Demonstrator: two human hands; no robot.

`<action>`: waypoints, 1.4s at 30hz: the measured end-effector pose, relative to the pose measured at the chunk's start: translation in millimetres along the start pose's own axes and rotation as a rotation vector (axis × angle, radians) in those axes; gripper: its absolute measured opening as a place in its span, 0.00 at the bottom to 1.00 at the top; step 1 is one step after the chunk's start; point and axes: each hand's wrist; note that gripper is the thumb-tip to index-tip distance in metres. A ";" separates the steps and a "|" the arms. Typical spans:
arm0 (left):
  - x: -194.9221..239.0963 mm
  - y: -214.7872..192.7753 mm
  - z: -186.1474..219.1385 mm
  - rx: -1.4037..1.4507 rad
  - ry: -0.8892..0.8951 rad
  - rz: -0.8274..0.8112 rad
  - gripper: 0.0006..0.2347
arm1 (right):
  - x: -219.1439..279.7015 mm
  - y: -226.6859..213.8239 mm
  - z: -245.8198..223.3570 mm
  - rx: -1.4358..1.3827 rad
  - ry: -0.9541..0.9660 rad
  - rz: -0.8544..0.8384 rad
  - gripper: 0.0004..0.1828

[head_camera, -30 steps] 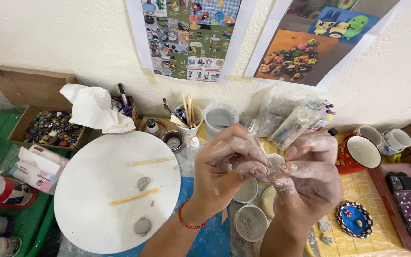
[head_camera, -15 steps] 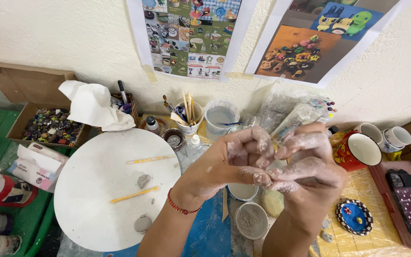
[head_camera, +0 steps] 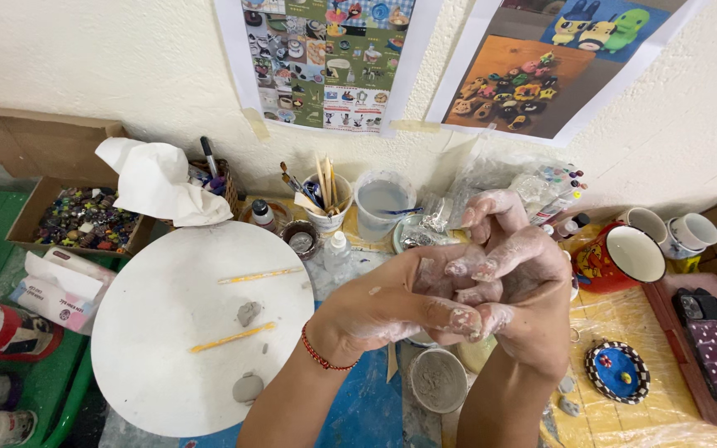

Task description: The person molds and shapes small pieces of clay by hand and using a wooden tool on a white circular board. They pick up and handle small containers and tools while working at a cluttered workbench.

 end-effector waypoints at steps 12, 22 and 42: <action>-12.7 -5.6 -5.9 -0.016 0.011 0.074 0.17 | -6.3 -5.6 -0.1 0.046 -0.005 0.064 0.18; -20.8 -5.1 -14.5 0.050 0.239 0.099 0.13 | -1.6 7.0 -3.5 0.138 -0.203 0.164 0.17; -17.1 -3.9 -17.4 -0.295 0.962 0.414 0.25 | 12.4 31.0 -0.3 0.272 -0.216 0.264 0.16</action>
Point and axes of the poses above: each hand's wrist, its own x-axis away from the middle knuckle, its own y-axis out of the palm, z = x × y, and after that the axes turned 15 degrees about z, right-handed
